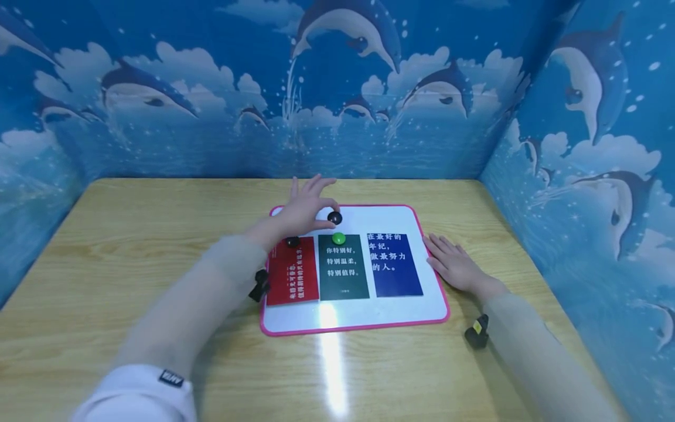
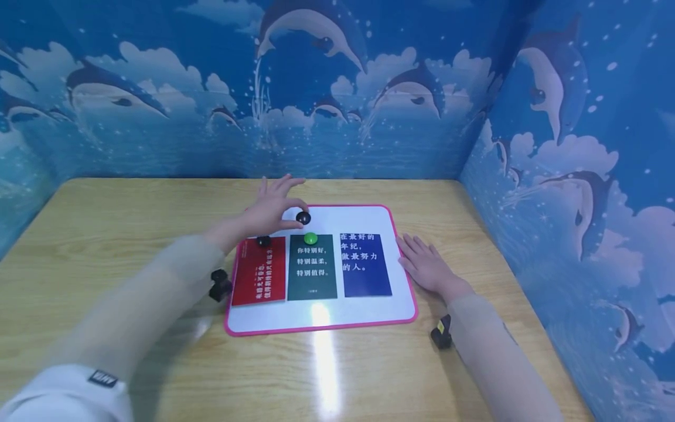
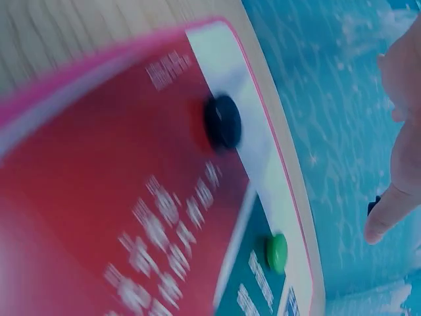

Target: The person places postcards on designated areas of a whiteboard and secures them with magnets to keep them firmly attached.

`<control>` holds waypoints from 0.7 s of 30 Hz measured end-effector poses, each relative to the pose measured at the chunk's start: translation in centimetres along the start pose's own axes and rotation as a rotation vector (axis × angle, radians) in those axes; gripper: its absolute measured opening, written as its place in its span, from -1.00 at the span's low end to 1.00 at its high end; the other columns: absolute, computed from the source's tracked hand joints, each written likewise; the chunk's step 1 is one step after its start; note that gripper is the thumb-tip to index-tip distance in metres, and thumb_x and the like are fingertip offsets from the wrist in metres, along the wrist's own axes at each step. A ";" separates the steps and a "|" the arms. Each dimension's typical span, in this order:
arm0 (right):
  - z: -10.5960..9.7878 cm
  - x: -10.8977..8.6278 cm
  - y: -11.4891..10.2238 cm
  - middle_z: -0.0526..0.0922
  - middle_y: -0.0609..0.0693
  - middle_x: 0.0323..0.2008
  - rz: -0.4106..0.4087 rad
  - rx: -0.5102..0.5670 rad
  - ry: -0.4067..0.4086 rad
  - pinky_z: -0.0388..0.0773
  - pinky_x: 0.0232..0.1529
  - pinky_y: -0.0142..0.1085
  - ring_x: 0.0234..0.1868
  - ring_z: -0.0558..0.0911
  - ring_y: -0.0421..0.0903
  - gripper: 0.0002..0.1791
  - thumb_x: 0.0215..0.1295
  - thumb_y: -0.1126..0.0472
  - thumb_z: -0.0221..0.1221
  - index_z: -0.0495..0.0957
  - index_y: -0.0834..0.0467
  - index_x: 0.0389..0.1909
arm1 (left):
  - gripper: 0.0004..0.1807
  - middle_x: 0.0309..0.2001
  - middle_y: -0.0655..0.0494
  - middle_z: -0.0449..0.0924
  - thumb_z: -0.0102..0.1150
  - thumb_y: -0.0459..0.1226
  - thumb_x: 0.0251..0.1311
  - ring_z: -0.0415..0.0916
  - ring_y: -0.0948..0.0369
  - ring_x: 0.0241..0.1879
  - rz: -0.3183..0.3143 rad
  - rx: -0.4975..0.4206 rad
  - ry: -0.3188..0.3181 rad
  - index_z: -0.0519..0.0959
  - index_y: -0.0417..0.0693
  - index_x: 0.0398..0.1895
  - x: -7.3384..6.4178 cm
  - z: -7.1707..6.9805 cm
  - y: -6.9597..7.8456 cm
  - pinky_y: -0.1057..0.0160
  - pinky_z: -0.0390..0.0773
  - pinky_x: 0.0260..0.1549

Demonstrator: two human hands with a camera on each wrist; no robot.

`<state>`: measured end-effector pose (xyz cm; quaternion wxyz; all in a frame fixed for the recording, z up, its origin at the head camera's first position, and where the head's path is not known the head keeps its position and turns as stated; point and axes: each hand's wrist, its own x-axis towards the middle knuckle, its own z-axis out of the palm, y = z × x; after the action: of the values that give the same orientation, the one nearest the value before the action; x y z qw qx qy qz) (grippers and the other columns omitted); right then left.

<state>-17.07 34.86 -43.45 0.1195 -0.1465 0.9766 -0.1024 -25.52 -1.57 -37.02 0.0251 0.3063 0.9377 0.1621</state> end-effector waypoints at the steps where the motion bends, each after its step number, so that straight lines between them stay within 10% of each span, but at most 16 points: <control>1: 0.0 0.0 0.0 -0.10 0.24 0.47 0.002 0.002 -0.001 -0.23 0.37 0.28 0.46 -0.15 0.29 -0.37 0.49 -0.05 -0.30 -0.09 0.15 0.46 | -0.62 0.49 0.06 -0.09 0.28 -0.01 0.08 -0.35 -0.05 0.49 0.007 -0.001 -0.002 0.58 0.21 -0.01 0.3 0.2 0.4 -0.32 -0.52 0.31; 21: 0.1 0.1 0.1 -0.10 0.23 0.47 0.013 0.007 -0.006 -0.24 0.38 0.27 0.46 -0.15 0.28 -0.37 0.49 -0.05 -0.30 -0.08 0.15 0.46 | -0.68 0.51 0.10 -0.19 0.22 0.01 0.12 -0.37 -0.08 0.49 0.027 0.006 -0.104 0.56 0.32 -0.02 5.5 3.6 7.1 -0.36 -0.57 0.26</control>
<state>-17.17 34.94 -43.56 0.1235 -0.1401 0.9768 -0.1046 -25.47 8.06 -37.85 0.0705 0.3270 0.9314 0.1435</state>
